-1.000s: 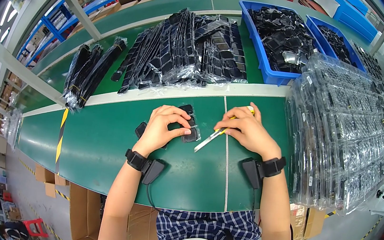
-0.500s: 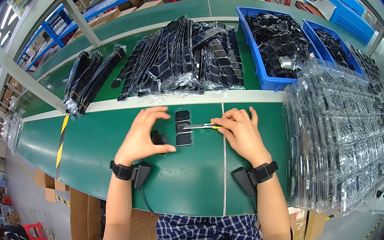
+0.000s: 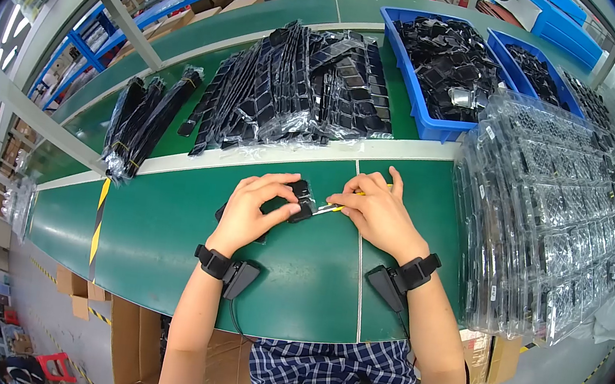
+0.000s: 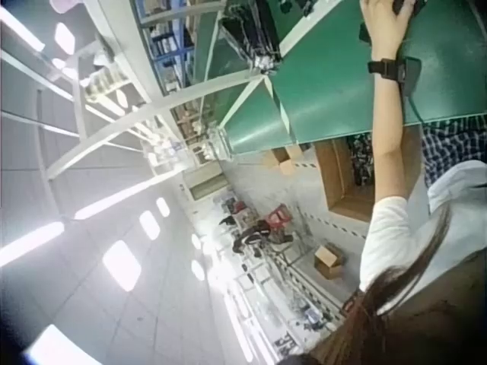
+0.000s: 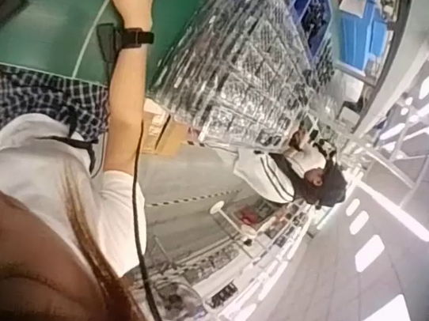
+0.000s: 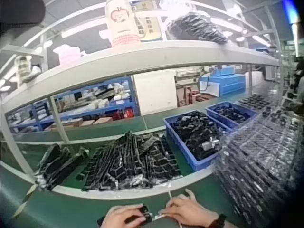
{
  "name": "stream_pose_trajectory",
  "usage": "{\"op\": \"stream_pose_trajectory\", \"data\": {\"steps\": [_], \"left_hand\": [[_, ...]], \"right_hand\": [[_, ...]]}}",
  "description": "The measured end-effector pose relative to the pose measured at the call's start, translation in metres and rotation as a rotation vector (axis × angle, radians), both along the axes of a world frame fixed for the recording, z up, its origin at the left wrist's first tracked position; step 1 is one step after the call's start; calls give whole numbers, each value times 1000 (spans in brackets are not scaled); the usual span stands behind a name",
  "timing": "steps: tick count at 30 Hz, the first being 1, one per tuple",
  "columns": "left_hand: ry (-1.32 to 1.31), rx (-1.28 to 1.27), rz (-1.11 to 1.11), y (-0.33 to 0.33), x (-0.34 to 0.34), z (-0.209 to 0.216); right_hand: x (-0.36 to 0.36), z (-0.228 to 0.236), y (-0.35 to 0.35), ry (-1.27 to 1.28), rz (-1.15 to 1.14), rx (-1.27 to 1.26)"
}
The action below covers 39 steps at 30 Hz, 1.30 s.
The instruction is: The person uses a utility knife to cut a strip of watch screens into individual units, placing each detached piece onto the green work surface before starting on a new strip.
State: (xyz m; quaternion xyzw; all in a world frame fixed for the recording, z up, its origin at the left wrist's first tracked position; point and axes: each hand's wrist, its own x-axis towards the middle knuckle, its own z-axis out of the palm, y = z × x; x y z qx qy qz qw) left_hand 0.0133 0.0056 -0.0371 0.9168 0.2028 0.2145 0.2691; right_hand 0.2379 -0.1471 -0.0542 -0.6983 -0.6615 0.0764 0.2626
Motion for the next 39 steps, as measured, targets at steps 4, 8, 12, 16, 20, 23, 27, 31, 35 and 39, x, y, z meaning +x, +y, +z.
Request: {"op": "stream_pose_trajectory", "data": {"steps": [4,8,12,16,20,23,27,31,35,39], "left_hand": [[-32,34,26,3,4,-12],[-70,49,21,4,6,-16],[-68,34,21,6,6,-20],[-63,-32,13,6,9,-20],[-60,-68,8,8,9,-20],[-60,-54,10,8,7,-20],[-59,-18,7,8,1,-16],[-164,-173,166,13,-12,5],[-37,-90,191,24,-34,1],[74,64,114,5,-18,15]], "right_hand": [[-4,0,1,14,5,-4],[-4,-2,1,50,29,-24],[-7,-5,6,36,43,-26],[-9,-13,14,35,38,-1],[-3,-12,17,71,66,1],[14,-5,9,132,104,-54],[25,6,-8,160,-14,-123],[25,9,-14,83,-137,-47],[16,2,-8,54,-153,21],[6,-4,-2,-50,-139,72]]}}
